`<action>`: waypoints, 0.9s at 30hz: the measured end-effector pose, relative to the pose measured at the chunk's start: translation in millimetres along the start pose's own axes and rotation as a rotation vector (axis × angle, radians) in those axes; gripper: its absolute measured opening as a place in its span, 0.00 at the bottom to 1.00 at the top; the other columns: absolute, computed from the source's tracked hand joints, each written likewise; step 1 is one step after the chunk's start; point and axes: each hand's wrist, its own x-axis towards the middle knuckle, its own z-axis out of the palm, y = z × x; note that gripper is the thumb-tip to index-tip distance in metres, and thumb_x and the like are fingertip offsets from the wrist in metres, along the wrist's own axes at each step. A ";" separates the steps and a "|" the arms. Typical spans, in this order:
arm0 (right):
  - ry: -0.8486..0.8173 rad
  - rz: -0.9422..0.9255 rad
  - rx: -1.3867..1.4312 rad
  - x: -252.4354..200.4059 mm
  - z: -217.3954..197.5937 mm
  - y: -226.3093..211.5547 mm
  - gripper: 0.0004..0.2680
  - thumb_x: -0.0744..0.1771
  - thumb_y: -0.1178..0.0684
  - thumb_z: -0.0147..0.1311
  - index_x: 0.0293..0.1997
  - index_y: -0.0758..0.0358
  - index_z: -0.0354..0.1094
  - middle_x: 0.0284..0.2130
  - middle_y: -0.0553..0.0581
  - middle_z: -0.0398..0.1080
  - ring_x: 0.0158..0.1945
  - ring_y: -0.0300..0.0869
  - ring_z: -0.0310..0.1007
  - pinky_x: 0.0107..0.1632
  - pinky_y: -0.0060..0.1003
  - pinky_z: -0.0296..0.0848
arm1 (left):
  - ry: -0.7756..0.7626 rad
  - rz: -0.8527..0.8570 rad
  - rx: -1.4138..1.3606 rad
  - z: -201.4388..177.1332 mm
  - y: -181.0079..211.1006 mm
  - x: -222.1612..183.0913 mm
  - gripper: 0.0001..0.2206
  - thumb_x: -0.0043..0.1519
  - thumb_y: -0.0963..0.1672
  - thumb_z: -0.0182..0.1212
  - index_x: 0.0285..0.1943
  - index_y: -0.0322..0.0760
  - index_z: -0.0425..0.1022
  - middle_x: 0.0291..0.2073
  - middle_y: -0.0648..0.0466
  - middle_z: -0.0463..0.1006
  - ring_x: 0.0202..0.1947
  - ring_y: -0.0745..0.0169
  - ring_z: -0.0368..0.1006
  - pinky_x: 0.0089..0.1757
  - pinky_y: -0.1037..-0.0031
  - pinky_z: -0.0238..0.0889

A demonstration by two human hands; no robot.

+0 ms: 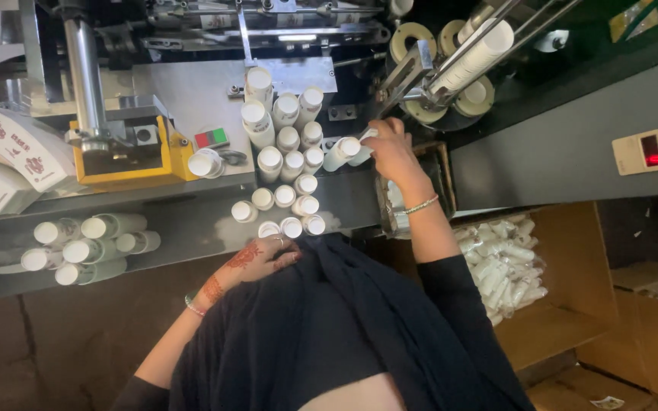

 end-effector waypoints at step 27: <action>0.636 0.207 0.991 56.2 -202.1 172.5 0.17 0.70 0.65 0.63 0.67 0.67 0.66 0.63 0.59 0.73 0.63 0.47 0.77 0.67 0.43 0.78 | 0.341 -0.104 -0.421 -11.6 11.5 -37.0 0.13 0.66 0.49 0.57 0.48 0.37 0.82 0.41 0.52 0.85 0.46 0.62 0.80 0.50 0.70 0.70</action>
